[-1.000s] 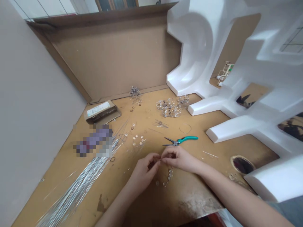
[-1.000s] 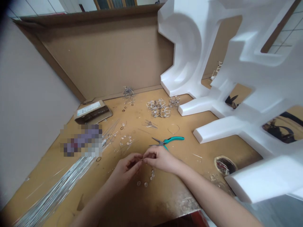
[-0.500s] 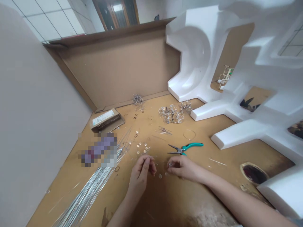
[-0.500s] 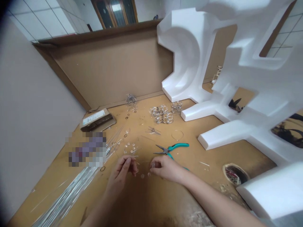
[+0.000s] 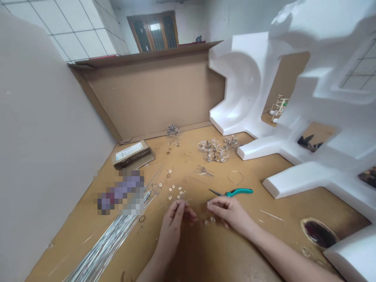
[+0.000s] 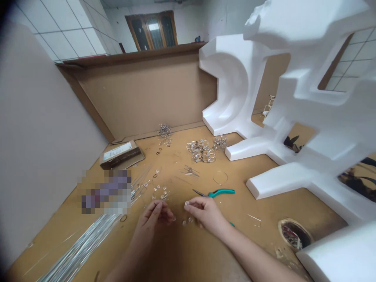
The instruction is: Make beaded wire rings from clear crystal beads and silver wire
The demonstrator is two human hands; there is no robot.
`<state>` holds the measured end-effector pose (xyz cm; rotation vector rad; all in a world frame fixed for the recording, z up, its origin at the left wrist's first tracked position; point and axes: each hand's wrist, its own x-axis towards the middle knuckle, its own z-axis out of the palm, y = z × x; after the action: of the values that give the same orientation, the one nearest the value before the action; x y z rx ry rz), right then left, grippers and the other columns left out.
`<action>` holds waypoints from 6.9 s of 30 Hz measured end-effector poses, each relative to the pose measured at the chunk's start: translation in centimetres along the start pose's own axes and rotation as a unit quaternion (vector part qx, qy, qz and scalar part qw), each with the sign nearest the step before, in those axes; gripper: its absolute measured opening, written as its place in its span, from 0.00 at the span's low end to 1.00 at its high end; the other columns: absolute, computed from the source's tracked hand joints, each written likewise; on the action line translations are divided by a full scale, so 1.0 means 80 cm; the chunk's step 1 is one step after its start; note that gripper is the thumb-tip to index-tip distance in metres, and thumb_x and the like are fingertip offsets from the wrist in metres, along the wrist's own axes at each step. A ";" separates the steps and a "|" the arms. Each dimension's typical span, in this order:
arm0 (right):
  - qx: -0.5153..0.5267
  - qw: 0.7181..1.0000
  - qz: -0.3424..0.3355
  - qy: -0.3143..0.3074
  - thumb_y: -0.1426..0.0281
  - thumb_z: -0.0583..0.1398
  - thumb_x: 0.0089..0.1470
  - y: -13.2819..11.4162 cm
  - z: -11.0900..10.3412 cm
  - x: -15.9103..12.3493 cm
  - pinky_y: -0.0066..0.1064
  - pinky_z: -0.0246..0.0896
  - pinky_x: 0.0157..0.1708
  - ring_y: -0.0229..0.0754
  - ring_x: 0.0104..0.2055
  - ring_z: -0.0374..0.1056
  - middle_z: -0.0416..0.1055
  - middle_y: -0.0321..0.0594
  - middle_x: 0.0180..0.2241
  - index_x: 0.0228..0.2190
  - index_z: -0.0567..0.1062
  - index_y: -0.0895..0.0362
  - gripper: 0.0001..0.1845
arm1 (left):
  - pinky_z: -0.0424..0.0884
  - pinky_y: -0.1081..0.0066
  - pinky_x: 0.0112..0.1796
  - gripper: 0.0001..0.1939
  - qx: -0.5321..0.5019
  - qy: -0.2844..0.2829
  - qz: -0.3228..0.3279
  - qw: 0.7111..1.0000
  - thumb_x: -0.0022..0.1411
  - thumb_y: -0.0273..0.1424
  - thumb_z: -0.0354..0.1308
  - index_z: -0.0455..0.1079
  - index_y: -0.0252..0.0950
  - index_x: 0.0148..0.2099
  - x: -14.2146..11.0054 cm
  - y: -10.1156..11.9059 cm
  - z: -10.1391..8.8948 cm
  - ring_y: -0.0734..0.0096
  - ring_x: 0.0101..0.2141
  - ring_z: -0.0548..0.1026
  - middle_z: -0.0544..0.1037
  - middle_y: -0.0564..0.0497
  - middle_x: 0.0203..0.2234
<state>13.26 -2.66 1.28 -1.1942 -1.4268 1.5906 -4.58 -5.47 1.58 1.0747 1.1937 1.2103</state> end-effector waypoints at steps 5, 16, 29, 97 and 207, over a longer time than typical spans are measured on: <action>0.014 1.000 -0.005 0.027 0.51 0.57 0.45 0.004 0.002 0.002 0.22 0.40 0.11 0.26 0.10 0.49 0.65 0.31 0.15 0.21 0.66 0.59 0.22 | 0.66 0.73 0.27 0.13 0.024 -0.058 0.004 0.998 0.59 0.39 0.50 0.64 0.34 0.30 -0.003 0.002 0.005 0.74 0.22 0.70 0.73 0.53 0.21; -0.021 0.999 0.001 -0.035 0.55 0.55 0.48 0.000 -0.005 -0.004 0.23 0.46 0.15 0.29 0.13 0.52 0.61 0.30 0.18 0.40 0.72 0.60 0.25 | 0.64 0.75 0.25 0.12 0.059 -0.057 0.016 0.996 0.59 0.39 0.50 0.64 0.35 0.31 -0.010 0.006 0.007 0.75 0.21 0.67 0.70 0.54 0.18; -0.305 0.934 -0.187 -0.020 0.62 0.49 0.57 -0.009 -0.005 -0.014 0.27 0.55 0.29 0.37 0.26 0.62 0.67 0.38 0.22 0.26 0.75 0.57 0.19 | 0.63 0.76 0.25 0.12 0.198 -0.075 0.080 0.974 0.60 0.34 0.48 0.70 0.35 0.32 -0.017 0.004 0.009 0.74 0.21 0.66 0.69 0.54 0.18; 0.007 0.991 0.062 -0.120 0.52 0.56 0.46 0.003 0.007 -0.014 0.24 0.56 0.16 0.33 0.14 0.63 0.68 0.35 0.17 0.31 0.72 0.63 0.24 | 0.55 0.80 0.16 0.07 -0.054 -0.081 -0.061 0.993 0.56 0.34 0.53 0.62 0.37 0.37 -0.015 0.025 -0.008 0.83 0.15 0.62 0.67 0.58 0.21; -0.436 0.856 0.089 -0.262 0.72 0.58 0.42 -0.101 -0.080 -0.062 0.23 0.49 0.24 0.32 0.26 0.55 0.61 0.31 0.25 0.31 0.68 0.57 0.09 | 0.56 0.79 0.25 0.13 -0.036 -0.085 -0.107 0.990 0.53 0.38 0.58 0.74 0.33 0.29 -0.013 0.010 -0.007 0.80 0.21 0.61 0.66 0.55 0.17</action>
<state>20.29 -3.57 10.33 -1.4503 -2.6473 1.4684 -5.21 -6.49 2.39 0.9486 1.0948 0.9694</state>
